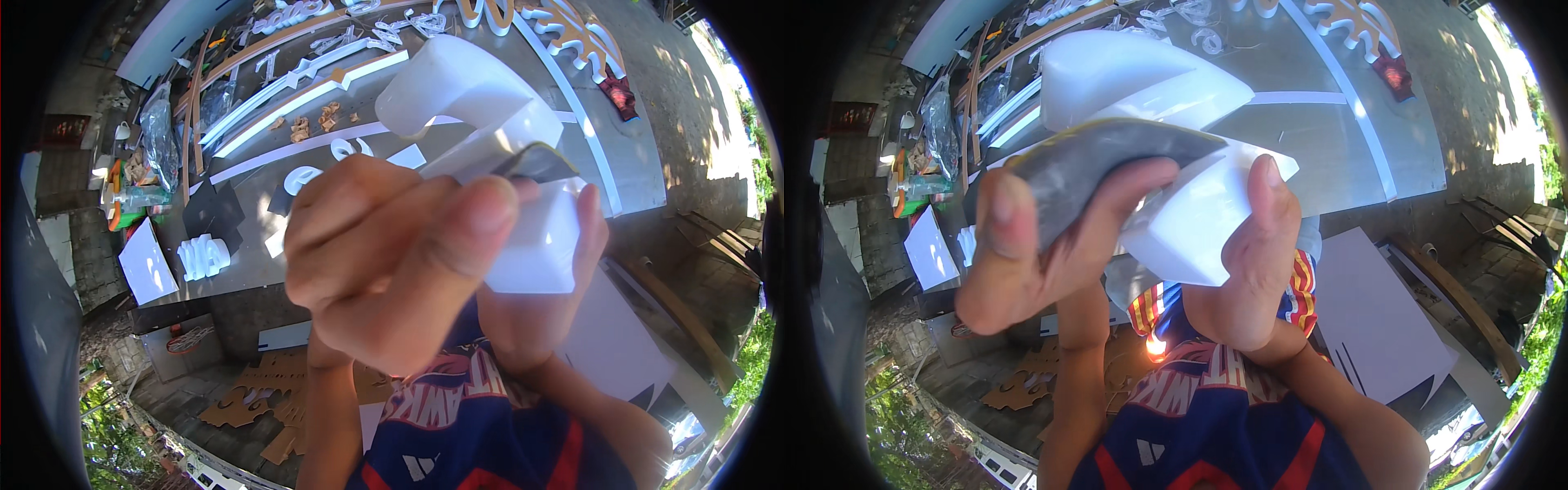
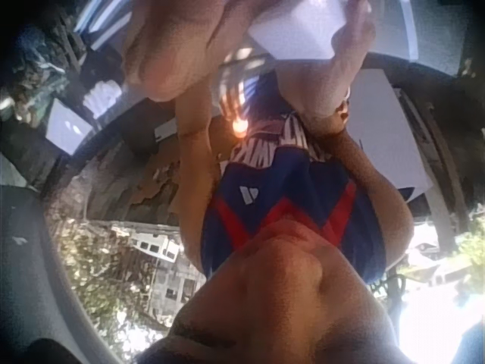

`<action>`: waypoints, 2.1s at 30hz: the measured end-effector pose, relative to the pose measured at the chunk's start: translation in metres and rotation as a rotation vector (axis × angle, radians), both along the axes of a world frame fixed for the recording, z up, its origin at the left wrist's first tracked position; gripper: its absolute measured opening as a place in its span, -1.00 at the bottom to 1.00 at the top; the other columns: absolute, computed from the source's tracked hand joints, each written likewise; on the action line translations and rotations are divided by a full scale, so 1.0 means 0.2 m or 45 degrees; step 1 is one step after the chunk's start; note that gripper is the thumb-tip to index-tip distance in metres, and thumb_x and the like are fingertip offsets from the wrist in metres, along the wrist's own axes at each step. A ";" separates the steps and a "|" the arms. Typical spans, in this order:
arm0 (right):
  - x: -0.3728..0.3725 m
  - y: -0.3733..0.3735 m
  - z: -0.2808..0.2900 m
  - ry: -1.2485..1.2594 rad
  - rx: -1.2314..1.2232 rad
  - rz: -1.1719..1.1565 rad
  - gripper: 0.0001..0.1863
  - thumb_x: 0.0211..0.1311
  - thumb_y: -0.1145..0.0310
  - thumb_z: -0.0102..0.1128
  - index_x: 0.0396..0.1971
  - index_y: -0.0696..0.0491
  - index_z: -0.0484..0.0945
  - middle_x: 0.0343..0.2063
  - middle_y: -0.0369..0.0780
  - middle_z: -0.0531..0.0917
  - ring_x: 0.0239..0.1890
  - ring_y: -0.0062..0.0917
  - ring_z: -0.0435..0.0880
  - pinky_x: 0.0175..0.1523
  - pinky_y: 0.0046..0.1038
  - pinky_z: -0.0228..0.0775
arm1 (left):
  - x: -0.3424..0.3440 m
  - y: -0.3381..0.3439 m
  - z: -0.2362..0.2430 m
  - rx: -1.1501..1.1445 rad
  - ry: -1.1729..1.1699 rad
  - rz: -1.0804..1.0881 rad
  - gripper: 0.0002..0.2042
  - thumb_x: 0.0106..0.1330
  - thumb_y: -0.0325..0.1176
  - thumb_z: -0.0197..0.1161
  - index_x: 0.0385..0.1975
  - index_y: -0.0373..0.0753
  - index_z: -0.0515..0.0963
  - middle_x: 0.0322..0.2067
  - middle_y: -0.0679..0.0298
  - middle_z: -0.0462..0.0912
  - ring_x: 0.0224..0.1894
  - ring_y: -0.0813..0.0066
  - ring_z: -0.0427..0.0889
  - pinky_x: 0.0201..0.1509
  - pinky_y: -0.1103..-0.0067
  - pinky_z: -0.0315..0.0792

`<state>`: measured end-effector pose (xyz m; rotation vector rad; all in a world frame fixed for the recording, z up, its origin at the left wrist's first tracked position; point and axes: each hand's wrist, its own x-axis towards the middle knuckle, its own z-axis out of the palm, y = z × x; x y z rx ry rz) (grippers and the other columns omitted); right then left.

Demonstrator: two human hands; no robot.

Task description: The person picks up a white plastic letter and uses a piece of sandpaper to rub its edges and corners. They turn the letter over to sand different sides before setting it down and picking up another letter to repeat the process.

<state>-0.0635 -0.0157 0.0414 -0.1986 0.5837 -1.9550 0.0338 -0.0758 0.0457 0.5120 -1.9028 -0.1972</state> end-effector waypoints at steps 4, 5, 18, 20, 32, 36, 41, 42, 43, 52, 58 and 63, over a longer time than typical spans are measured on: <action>-0.01 0.03 -0.08 0.149 -0.185 0.189 -0.49 0.34 0.16 -0.06 0.15 0.15 0.15 -0.07 -0.20 0.39 -0.04 -0.51 0.41 0.03 -0.44 0.27 | 0.03 -0.06 0.04 -0.027 0.006 0.068 -0.40 -0.29 -0.56 0.56 -0.16 -0.41 0.40 -0.41 0.07 0.59 -0.48 0.31 0.63 -0.46 0.51 0.59; 0.00 0.03 -0.10 0.111 -0.216 0.167 -0.54 0.34 0.21 -0.06 0.11 0.16 0.17 -0.11 -0.19 0.40 -0.08 -0.51 0.43 0.02 -0.46 0.27 | 0.03 -0.06 0.01 -0.011 0.022 0.070 -0.40 -0.28 -0.56 0.56 -0.16 -0.40 0.40 -0.41 0.07 0.59 -0.48 0.31 0.63 -0.45 0.51 0.59; 0.05 -0.01 0.03 0.072 0.185 0.019 -0.50 0.40 -0.03 -0.35 -0.19 0.11 0.40 -0.36 -0.24 0.54 -0.29 -0.60 0.54 -0.18 -0.57 0.36 | 0.03 0.00 0.04 -0.011 -0.040 0.019 -0.41 -0.27 -0.56 0.55 -0.18 -0.39 0.37 -0.40 0.08 0.57 -0.48 0.31 0.62 -0.42 0.49 0.61; 0.05 0.00 0.01 0.176 0.172 0.043 -0.51 0.40 -0.02 -0.36 -0.16 0.11 0.39 -0.33 -0.23 0.54 -0.27 -0.60 0.54 -0.18 -0.57 0.36 | 0.04 -0.04 0.07 -0.031 -0.028 0.063 -0.41 -0.27 -0.56 0.55 -0.18 -0.38 0.37 -0.40 0.08 0.57 -0.48 0.31 0.62 -0.42 0.48 0.61; 0.08 -0.04 -0.03 0.112 0.083 0.047 -0.72 0.28 0.22 0.02 -0.15 0.04 0.25 -0.22 -0.19 0.48 -0.14 -0.53 0.45 0.00 -0.46 0.23 | 0.07 -0.09 0.03 -0.098 0.022 0.107 -0.41 -0.26 -0.56 0.55 -0.20 -0.37 0.34 -0.39 0.09 0.55 -0.48 0.31 0.62 -0.39 0.46 0.63; 0.06 -0.02 -0.04 0.046 0.175 0.055 -0.52 0.37 -0.03 -0.26 -0.09 0.10 0.38 -0.29 -0.26 0.53 -0.22 -0.57 0.53 -0.05 -0.49 0.33 | 0.03 -0.10 0.04 -0.129 0.065 0.106 -0.41 -0.26 -0.56 0.54 -0.20 -0.36 0.33 -0.39 0.10 0.54 -0.48 0.31 0.61 -0.38 0.45 0.63; 0.05 -0.02 -0.06 -0.025 0.095 0.179 -0.53 0.36 -0.01 -0.20 -0.04 0.10 0.36 -0.24 -0.22 0.51 -0.08 -0.49 0.51 0.11 -0.37 0.29 | 0.07 -0.08 -0.05 -0.224 0.136 0.155 -0.41 -0.26 -0.56 0.54 -0.21 -0.36 0.32 -0.39 0.10 0.54 -0.48 0.31 0.61 -0.37 0.45 0.64; 0.05 -0.01 -0.10 0.034 -0.122 0.147 -0.55 0.36 0.03 -0.18 0.02 0.09 0.31 -0.19 -0.21 0.49 -0.05 -0.48 0.48 0.11 -0.36 0.29 | 0.06 -0.08 -0.06 -0.235 0.144 0.135 -0.41 -0.26 -0.56 0.54 -0.21 -0.35 0.32 -0.38 0.10 0.53 -0.48 0.31 0.61 -0.37 0.44 0.64; 0.04 0.00 -0.12 0.092 -0.338 0.117 -0.54 0.36 0.07 -0.15 0.08 0.08 0.25 -0.13 -0.20 0.46 -0.01 -0.46 0.46 0.10 -0.35 0.29 | 0.05 -0.08 -0.05 -0.253 0.157 0.135 -0.41 -0.26 -0.56 0.54 -0.21 -0.35 0.32 -0.38 0.10 0.53 -0.48 0.31 0.61 -0.37 0.44 0.64; 0.03 -0.01 -0.05 -0.164 -0.106 0.325 -0.48 0.36 0.05 -0.21 0.15 0.09 0.21 -0.10 -0.14 0.45 -0.01 -0.40 0.45 0.14 -0.26 0.24 | 0.08 -0.07 -0.01 -0.184 0.184 0.195 -0.42 -0.25 -0.56 0.54 -0.22 -0.34 0.30 -0.38 0.11 0.52 -0.47 0.30 0.61 -0.35 0.43 0.65; -0.01 0.00 -0.12 -0.149 -0.222 0.414 -0.39 0.37 -0.06 -0.37 0.10 0.17 0.29 -0.05 -0.06 0.47 0.04 -0.23 0.44 0.24 -0.13 0.10 | 0.10 -0.07 0.02 -0.207 0.216 0.169 -0.42 -0.25 -0.56 0.54 -0.23 -0.33 0.28 -0.38 0.11 0.51 -0.47 0.30 0.60 -0.33 0.42 0.66; 0.01 -0.01 -0.09 -0.357 -0.307 0.347 -0.39 0.41 -0.01 -0.44 0.21 0.18 0.14 0.12 -0.03 0.36 0.17 -0.02 0.31 0.35 -0.09 -0.09 | 0.25 -0.10 0.06 -0.278 0.785 0.375 -0.41 -0.22 -0.52 0.53 -0.21 -0.31 0.28 -0.39 0.14 0.49 -0.46 0.30 0.60 -0.30 0.40 0.66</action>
